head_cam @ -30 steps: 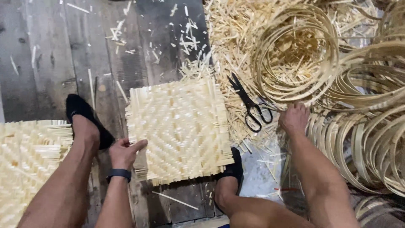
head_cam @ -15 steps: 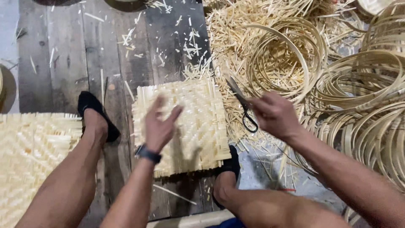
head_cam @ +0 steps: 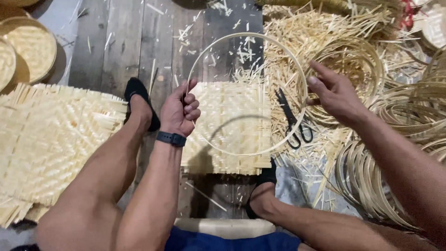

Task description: The recorder is weaving bamboo strips and attaching bamboo rings using a circular mold and scissors to construct baskets.

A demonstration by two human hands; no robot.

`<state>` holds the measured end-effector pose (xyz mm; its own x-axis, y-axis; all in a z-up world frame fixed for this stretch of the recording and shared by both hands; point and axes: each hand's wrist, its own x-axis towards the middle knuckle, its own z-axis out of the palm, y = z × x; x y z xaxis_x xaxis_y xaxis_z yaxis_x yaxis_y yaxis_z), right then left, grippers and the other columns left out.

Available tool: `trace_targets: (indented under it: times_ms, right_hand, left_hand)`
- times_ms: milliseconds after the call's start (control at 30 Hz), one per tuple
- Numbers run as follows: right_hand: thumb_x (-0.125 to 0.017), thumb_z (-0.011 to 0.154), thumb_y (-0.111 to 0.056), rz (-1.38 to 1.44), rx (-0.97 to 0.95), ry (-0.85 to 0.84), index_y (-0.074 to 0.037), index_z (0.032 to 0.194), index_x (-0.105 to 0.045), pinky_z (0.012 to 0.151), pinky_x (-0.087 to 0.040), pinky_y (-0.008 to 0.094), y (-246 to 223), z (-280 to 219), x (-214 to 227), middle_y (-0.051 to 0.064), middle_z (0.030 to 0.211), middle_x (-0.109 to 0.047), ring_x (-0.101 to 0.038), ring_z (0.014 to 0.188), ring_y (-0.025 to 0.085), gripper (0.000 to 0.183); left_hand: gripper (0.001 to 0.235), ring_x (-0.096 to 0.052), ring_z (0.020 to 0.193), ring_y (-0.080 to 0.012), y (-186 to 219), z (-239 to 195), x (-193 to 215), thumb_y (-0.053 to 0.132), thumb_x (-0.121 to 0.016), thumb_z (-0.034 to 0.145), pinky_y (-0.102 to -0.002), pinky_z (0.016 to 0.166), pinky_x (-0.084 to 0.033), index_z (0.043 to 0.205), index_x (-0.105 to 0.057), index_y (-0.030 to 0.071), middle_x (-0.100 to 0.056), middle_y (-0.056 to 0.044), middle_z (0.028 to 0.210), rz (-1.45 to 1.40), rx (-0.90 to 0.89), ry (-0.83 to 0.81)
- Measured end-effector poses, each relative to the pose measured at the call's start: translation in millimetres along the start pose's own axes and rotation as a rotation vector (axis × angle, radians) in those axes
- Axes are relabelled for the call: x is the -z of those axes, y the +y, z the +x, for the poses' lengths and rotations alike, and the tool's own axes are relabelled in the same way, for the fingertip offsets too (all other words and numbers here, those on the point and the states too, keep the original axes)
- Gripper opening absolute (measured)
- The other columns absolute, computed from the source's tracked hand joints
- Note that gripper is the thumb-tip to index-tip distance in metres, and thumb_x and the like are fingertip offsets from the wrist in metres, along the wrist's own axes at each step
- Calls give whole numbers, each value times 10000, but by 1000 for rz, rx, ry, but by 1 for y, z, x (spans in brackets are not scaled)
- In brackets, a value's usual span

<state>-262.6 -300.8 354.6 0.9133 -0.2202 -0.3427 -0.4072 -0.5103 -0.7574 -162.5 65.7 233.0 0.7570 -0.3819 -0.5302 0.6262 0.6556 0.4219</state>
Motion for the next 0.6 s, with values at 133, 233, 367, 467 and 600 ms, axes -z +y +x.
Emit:
trace_targets:
  times_ms: [133, 233, 367, 467, 600]
  right_hand:
    - [-480, 1014, -238, 476, -190, -6, -170, 1506, -461, 734, -641, 309, 14, 13, -41, 81, 1091, -667, -704, 862, 180, 497]
    - [-561, 1078, -253, 726, -33, 39, -103, 1536, -564, 525, -486, 292, 58, 30, -56, 85, 898, -629, -562, 623, 150, 482]
    - [-635, 1054, -194, 842, -62, 9, -88, 1485, -605, 488, -460, 271, 73, 12, -72, 20, 772, -570, -519, 585, 100, 445]
    - [-660, 1032, -179, 902, -62, 10, -89, 1440, -643, 469, -473, 258, 62, 16, -80, 28, 763, -585, -533, 578, 103, 418]
    - [-703, 928, -15, 769, -75, 101, -58, 1375, -630, 649, -614, 261, 71, 25, -100, 101, 967, -740, -710, 785, 157, 455]
  left_hand:
    - [244, -345, 470, -47, 4, 4, 24, 317, -624, 1020, -193, 368, -253, 1093, -673, 90, -404, 62, 618, 14, 42, -41]
    - [241, -407, 511, -69, 14, 17, 41, 291, -593, 1028, -200, 382, -274, 1014, -651, 58, -486, 25, 655, 32, 18, 18]
    - [162, -397, 484, -83, 11, 13, 57, 199, -603, 1013, -215, 370, -283, 896, -611, 87, -486, 33, 630, -20, 48, 154]
    - [162, -401, 474, -80, 19, 23, 59, 207, -630, 1000, -211, 365, -282, 885, -615, 93, -487, 36, 620, -6, 29, 143]
    - [227, -412, 475, -68, 7, 23, 63, 297, -661, 980, -192, 356, -280, 909, -639, 83, -495, 31, 608, -19, 53, 129]
